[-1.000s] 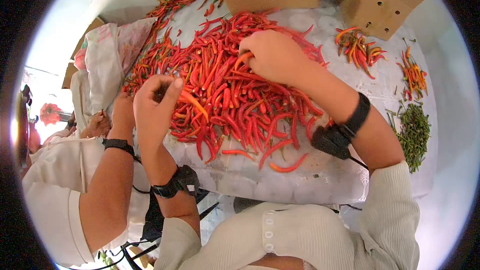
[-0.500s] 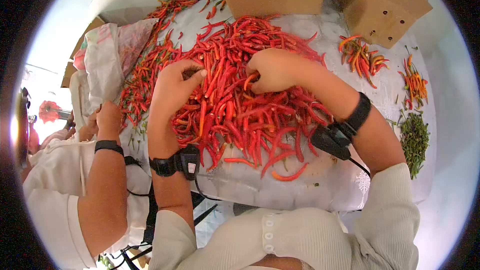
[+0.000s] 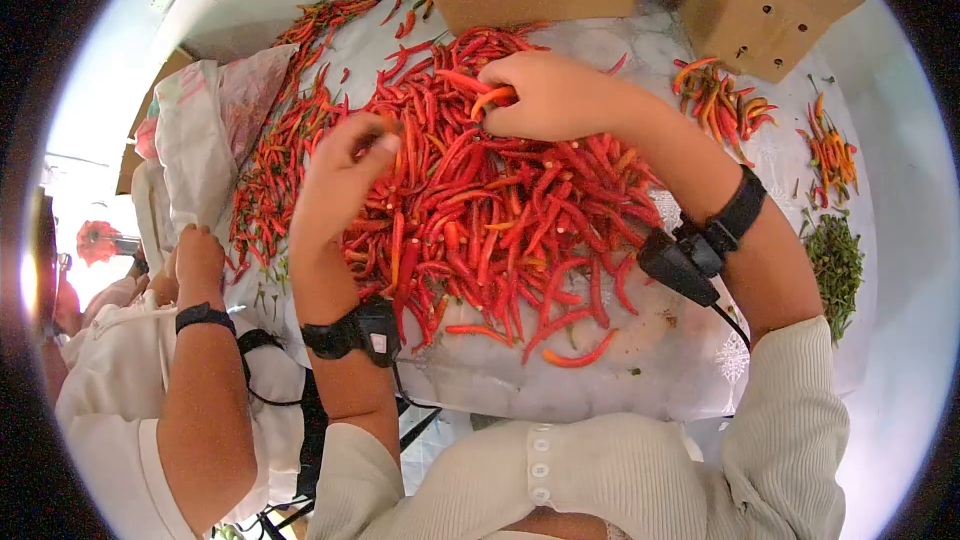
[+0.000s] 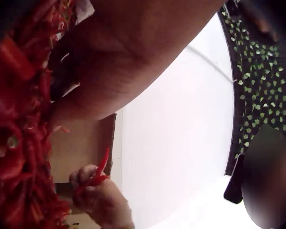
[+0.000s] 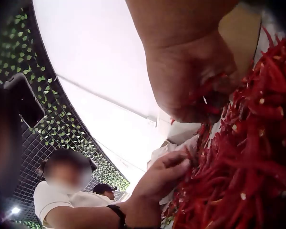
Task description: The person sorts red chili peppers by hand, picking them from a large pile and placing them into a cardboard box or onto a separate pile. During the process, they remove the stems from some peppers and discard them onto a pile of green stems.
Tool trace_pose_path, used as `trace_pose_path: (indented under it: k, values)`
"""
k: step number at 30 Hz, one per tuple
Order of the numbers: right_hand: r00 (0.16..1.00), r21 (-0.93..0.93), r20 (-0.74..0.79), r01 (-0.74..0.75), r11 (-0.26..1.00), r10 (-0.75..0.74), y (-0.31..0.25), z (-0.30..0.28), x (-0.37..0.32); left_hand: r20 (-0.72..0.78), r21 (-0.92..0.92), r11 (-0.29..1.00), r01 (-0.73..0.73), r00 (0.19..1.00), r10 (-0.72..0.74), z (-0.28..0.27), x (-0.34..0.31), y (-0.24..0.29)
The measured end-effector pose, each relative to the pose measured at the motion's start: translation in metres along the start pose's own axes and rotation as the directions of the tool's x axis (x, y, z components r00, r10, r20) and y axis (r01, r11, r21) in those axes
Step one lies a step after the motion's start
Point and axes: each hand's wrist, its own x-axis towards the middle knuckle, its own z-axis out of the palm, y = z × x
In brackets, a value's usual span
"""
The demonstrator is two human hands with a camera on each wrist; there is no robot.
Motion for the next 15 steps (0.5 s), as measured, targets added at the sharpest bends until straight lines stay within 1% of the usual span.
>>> trace_pose_path:
  k: [1, 2, 4, 5, 7, 8, 9, 10, 11, 12, 14, 15]
  values:
    - [1.0, -0.036, -0.008, 0.015, 0.999, -0.016, 0.0, 0.006, 0.006, -0.081, -0.145, 0.988, 0.051, 0.995, -0.064, -0.003, 0.0, 0.0]
    - [1.0, -0.075, -0.013, 0.015, 0.997, -0.016, -0.002, 0.011, 0.013, -0.075, -0.278, 0.952, 0.127, 0.985, -0.153, -0.007, -0.001, 0.002]
    - [1.0, -0.154, -0.019, 0.017, 0.988, -0.02, -0.007, 0.021, 0.027, -0.033, -0.525, 0.811, 0.258, 0.946, -0.322, -0.02, -0.003, 0.02]
    - [0.995, -0.175, -0.03, 0.09, 0.98, -0.097, -0.004, 0.031, 0.032, -0.035, -0.48, 0.845, 0.237, 0.957, -0.288, -0.022, -0.004, 0.008]
    - [0.968, -0.217, -0.047, 0.232, 0.948, -0.247, -0.003, 0.049, 0.041, -0.075, -0.301, 0.92, 0.25, 0.956, -0.284, -0.021, -0.001, -0.008]
    - [0.973, -0.266, 0.025, 0.229, 0.936, -0.231, -0.001, 0.053, 0.042, -0.095, -0.209, 0.944, 0.256, 0.955, -0.28, -0.021, 0.0, -0.015]
    - [0.973, -0.316, 0.094, 0.23, 0.921, -0.21, -0.008, 0.054, 0.041, -0.151, -0.054, 0.974, 0.22, 0.962, -0.226, -0.018, 0.0, -0.022]
    - [0.97, -0.364, 0.161, 0.232, 0.902, -0.184, -0.016, 0.054, 0.038, -0.154, 0.021, 0.979, 0.204, 0.968, -0.198, -0.018, -0.001, -0.022]
    - [0.967, -0.398, 0.159, 0.247, 0.884, -0.198, -0.022, 0.048, 0.034, -0.155, 0.095, 0.978, 0.187, 0.973, -0.171, -0.018, -0.001, -0.022]
    - [0.96, -0.387, 0.225, 0.246, 0.889, -0.167, -0.025, 0.041, 0.032, -0.155, 0.167, 0.971, 0.169, 0.977, -0.143, -0.018, -0.001, -0.022]
    - [0.929, -0.367, 0.355, 0.237, 0.9, -0.1, -0.027, 0.029, 0.027, -0.055, 0.227, 0.956, 0.187, 0.982, -0.179, -0.018, -0.003, -0.022]
    - [0.919, -0.381, 0.394, 0.173, 0.908, -0.011, -0.03, 0.021, 0.024, -0.004, 0.256, 0.947, 0.192, 0.98, -0.197, -0.017, -0.004, -0.022]
